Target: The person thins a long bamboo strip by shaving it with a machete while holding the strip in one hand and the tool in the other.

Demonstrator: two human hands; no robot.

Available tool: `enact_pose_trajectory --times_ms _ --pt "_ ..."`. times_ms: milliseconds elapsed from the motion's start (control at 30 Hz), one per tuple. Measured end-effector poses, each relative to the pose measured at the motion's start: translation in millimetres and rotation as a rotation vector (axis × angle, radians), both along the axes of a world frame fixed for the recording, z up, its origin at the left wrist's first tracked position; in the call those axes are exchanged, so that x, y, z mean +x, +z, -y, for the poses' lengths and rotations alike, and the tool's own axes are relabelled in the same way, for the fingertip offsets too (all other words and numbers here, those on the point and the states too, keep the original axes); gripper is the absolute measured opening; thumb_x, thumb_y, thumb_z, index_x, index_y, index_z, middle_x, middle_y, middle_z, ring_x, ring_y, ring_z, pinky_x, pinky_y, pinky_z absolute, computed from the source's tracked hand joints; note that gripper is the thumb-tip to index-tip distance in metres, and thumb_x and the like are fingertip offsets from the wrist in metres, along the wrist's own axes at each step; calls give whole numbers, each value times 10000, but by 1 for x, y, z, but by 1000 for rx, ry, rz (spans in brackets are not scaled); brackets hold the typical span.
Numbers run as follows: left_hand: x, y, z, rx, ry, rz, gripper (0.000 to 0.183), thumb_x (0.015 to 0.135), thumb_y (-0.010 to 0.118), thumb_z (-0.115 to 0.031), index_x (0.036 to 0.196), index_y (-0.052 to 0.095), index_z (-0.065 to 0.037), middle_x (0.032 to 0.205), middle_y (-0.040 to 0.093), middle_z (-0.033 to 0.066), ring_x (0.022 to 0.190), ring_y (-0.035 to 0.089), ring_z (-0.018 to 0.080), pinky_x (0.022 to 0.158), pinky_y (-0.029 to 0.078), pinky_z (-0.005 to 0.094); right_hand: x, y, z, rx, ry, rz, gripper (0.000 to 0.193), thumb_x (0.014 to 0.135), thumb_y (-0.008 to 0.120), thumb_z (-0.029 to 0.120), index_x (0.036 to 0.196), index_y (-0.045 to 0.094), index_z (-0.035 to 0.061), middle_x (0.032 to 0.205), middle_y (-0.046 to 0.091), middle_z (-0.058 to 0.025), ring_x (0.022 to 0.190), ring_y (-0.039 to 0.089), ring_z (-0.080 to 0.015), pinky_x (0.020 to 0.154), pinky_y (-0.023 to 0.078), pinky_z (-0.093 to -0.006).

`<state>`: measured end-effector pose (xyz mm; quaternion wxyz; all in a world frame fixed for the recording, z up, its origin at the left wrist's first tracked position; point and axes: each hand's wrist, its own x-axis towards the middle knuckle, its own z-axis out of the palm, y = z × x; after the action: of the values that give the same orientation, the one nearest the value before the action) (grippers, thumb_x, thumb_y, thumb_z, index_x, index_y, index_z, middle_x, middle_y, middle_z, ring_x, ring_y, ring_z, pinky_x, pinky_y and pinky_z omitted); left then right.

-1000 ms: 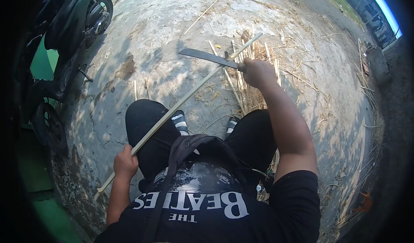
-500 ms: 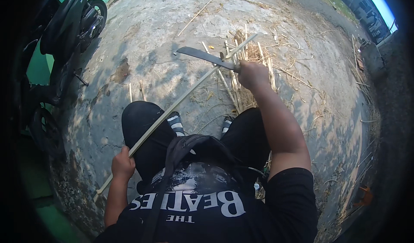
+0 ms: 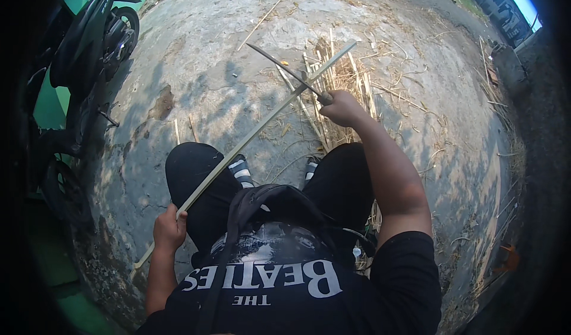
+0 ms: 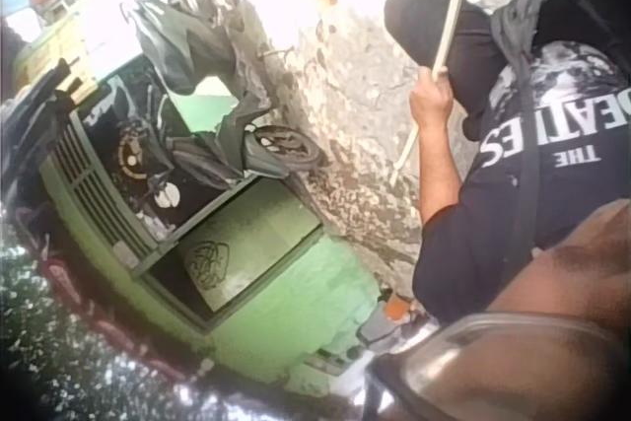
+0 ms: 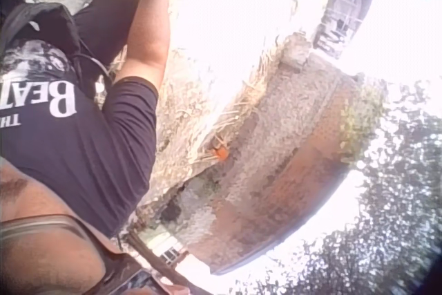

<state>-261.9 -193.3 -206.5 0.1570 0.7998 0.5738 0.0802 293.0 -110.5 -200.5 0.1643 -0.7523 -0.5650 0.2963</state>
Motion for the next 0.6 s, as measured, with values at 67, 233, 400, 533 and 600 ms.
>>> enact_pose_trajectory --times_ms 67,233,400,533,600 --pt "-3 -4 1 11 5 -10 644 1018 445 -653 821 493 -43 664 593 253 680 613 520 561 451 573 -21 14 0 29 -32 138 241 856 663 245 1024 726 84 942 734 -192 912 708 -390 794 556 -479" --pt "-2 -10 3 49 10 0 648 1015 440 -662 817 492 -48 653 585 251 670 610 519 552 448 573 -66 33 14 237 167 552 134 870 666 245 866 674 111 763 708 -135 774 719 -361 772 560 -498" --pt "-9 -19 7 91 -9 -14 621 1015 468 -641 815 495 -54 643 585 242 650 610 511 543 455 569 -4 21 10 406 27 637 140 884 673 238 822 652 114 735 708 -112 720 717 -349 730 555 -509" --pt "1 -11 -1 92 -37 -53 551 1020 527 -567 819 504 -54 651 596 235 640 614 502 542 465 567 -15 10 6 183 -93 608 147 865 703 246 893 684 103 856 731 -153 834 714 -383 771 559 -509" --pt "-4 -13 3 85 -28 -67 554 1029 512 -561 808 498 -53 657 597 236 645 616 501 544 467 564 -13 12 4 157 -95 495 195 852 690 237 982 710 92 892 726 -172 876 714 -374 766 550 -496"
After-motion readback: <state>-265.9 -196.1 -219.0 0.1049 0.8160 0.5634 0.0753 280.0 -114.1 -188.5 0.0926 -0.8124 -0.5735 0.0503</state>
